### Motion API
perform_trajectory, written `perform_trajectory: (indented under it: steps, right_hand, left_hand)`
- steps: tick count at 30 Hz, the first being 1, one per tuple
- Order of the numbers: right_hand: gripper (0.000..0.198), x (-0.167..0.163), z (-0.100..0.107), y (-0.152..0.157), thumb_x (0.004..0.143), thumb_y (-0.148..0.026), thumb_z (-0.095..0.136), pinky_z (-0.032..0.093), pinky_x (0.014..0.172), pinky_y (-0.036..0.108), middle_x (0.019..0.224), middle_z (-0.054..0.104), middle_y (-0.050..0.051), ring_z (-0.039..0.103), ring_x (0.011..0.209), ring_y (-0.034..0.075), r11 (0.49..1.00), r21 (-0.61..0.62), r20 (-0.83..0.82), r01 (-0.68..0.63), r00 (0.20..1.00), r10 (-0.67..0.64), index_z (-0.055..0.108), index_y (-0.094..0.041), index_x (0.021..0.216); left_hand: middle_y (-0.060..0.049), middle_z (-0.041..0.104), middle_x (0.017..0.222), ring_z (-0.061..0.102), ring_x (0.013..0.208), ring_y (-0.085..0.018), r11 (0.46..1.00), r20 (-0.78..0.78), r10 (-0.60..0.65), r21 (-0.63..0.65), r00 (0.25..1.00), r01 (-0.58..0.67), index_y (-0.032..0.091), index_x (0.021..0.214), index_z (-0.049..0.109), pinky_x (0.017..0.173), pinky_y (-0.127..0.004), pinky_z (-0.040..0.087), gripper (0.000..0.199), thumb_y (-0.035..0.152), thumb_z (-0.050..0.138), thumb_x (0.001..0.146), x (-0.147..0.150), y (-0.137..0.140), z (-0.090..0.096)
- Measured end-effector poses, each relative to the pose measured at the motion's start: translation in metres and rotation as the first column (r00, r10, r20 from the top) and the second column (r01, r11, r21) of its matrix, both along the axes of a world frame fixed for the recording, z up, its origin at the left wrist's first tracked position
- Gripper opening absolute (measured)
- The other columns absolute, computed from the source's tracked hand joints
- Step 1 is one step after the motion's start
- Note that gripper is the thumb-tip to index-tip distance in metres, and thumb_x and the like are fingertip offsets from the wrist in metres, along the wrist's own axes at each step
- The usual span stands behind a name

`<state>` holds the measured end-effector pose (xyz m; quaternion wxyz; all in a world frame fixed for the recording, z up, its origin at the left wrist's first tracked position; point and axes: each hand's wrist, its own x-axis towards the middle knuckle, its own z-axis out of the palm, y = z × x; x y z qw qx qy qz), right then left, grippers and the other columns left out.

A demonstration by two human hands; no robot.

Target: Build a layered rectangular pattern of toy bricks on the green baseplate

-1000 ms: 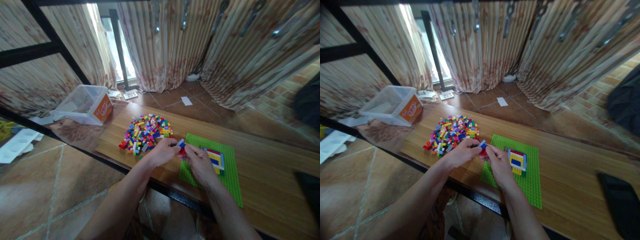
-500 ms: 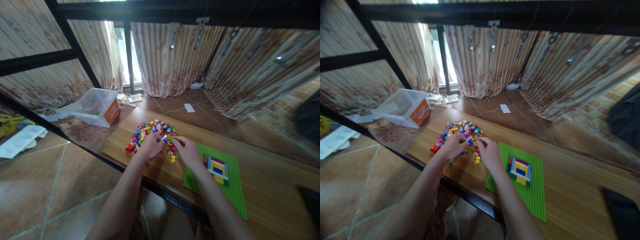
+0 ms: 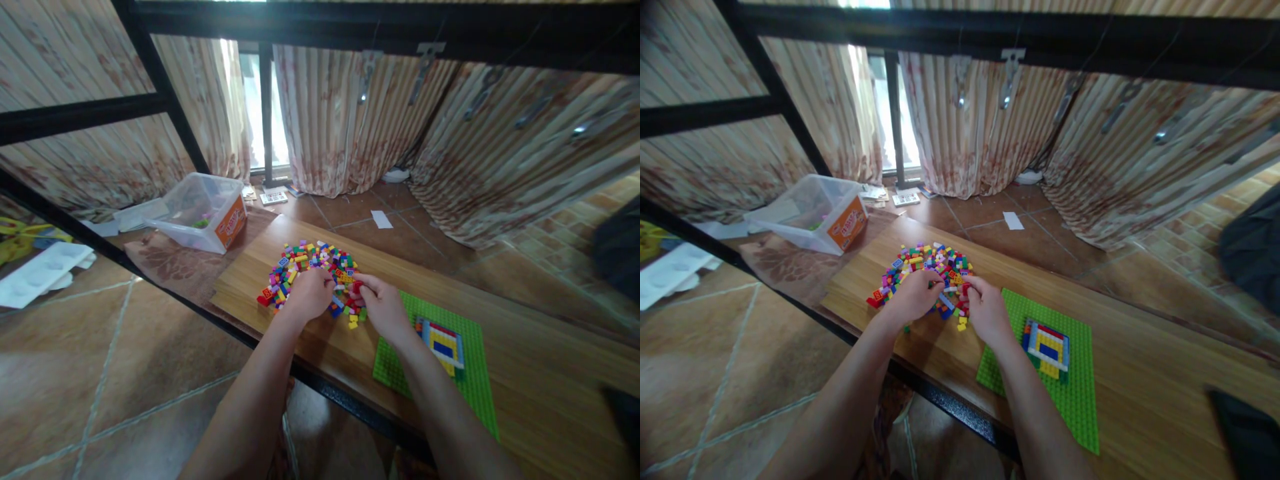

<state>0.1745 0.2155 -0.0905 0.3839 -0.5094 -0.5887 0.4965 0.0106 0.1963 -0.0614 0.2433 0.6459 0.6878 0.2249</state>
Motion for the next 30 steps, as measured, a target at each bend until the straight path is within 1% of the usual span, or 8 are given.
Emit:
perform_trajectory:
  steps: [4,8,11,13,17,21,25,30]
  right_hand:
    - [0.03,0.01,0.013,-0.013,0.079,-0.032,0.06,0.059,0.067,0.033,0.089,0.075,0.006,0.07,0.076,0.018,0.998,-0.049,-0.127,0.026,0.991,-0.032,0.07,-0.02,0.105]
    - [0.034,0.028,0.024,-0.041,0.077,-0.041,0.067,0.059,0.065,0.034,0.097,0.075,0.007,0.071,0.075,0.019,0.994,-0.063,-0.181,0.086,0.979,-0.097,0.071,-0.022,0.104]
    - [0.033,0.047,0.023,-0.06,0.073,-0.041,0.073,0.058,0.07,0.035,0.091,0.075,0.006,0.07,0.077,0.019,0.991,-0.048,-0.166,0.123,0.978,-0.129,0.073,-0.022,0.101]
    - [0.031,0.065,0.019,-0.066,0.071,-0.039,0.076,0.057,0.077,0.037,0.091,0.075,0.004,0.069,0.081,0.019,0.978,-0.004,-0.104,0.206,0.973,-0.206,0.075,-0.023,0.098]
    - [0.033,0.119,0.013,-0.064,0.065,-0.039,0.08,0.058,0.076,0.038,0.087,0.076,0.004,0.069,0.079,0.02,0.923,-0.005,-0.088,0.385,0.919,-0.384,0.076,-0.023,0.094]
    - [0.034,0.173,0.01,-0.061,0.064,-0.038,0.079,0.058,0.08,0.041,0.089,0.077,0.005,0.071,0.081,0.021,0.827,0.046,-0.018,0.561,0.828,-0.561,0.075,-0.022,0.094]
    - [0.032,0.201,0.005,-0.066,0.068,-0.037,0.075,0.058,0.081,0.042,0.091,0.077,0.006,0.072,0.083,0.023,0.834,0.13,0.109,0.536,0.829,-0.549,0.075,-0.021,0.095]
    - [0.029,0.206,0.002,-0.072,0.072,-0.036,0.071,0.058,0.081,0.041,0.093,0.077,0.007,0.072,0.084,0.023,0.857,0.151,0.158,0.493,0.843,-0.513,0.074,-0.02,0.096]
  left_hand:
    - [-0.004,0.07,0.073,0.058,0.067,-0.015,0.992,0.105,-0.116,0.056,0.988,0.11,0.014,0.075,0.073,0.064,-0.024,0.038,0.027,0.018,0.048,0.087,0.004,0.0,0.006]
    - [-0.001,0.067,0.07,0.056,0.066,-0.014,0.986,0.173,-0.15,0.094,0.973,0.135,0.014,0.076,0.071,0.064,-0.024,0.037,0.026,0.021,0.049,0.086,0.012,0.003,0.006]
    - [-0.001,0.066,0.069,0.056,0.066,-0.014,0.978,0.221,-0.209,0.069,0.953,0.198,0.014,0.079,0.071,0.063,-0.024,0.038,0.026,0.023,0.048,0.087,0.026,0.003,0.002]
    - [-0.002,0.068,0.074,0.058,0.069,-0.014,0.962,0.253,-0.272,0.065,0.928,0.265,0.014,0.082,0.071,0.065,-0.024,0.039,0.027,0.024,0.047,0.088,0.04,0.0,-0.002]
    - [-0.004,0.073,0.087,0.062,0.078,-0.016,0.922,0.346,-0.379,0.062,0.858,0.382,0.015,0.09,0.072,0.073,-0.025,0.044,0.025,0.025,0.049,0.087,0.073,-0.009,-0.011]
    - [-0.005,0.074,0.094,0.063,0.079,-0.016,0.926,0.382,-0.35,0.002,0.855,0.378,0.014,0.099,0.071,0.073,-0.026,0.046,0.026,0.026,0.052,0.086,0.097,-0.009,-0.018]
    - [-0.004,0.073,0.092,0.062,0.079,-0.016,0.94,0.356,-0.323,0.015,0.877,0.34,0.015,0.1,0.07,0.073,-0.025,0.047,0.024,0.024,0.054,0.084,0.113,-0.004,-0.023]
    - [-0.003,0.07,0.086,0.058,0.07,-0.013,0.94,0.33,-0.328,0.024,0.885,0.34,0.014,0.104,0.068,0.066,-0.024,0.044,0.028,0.014,0.055,0.079,0.123,0.0,-0.03]
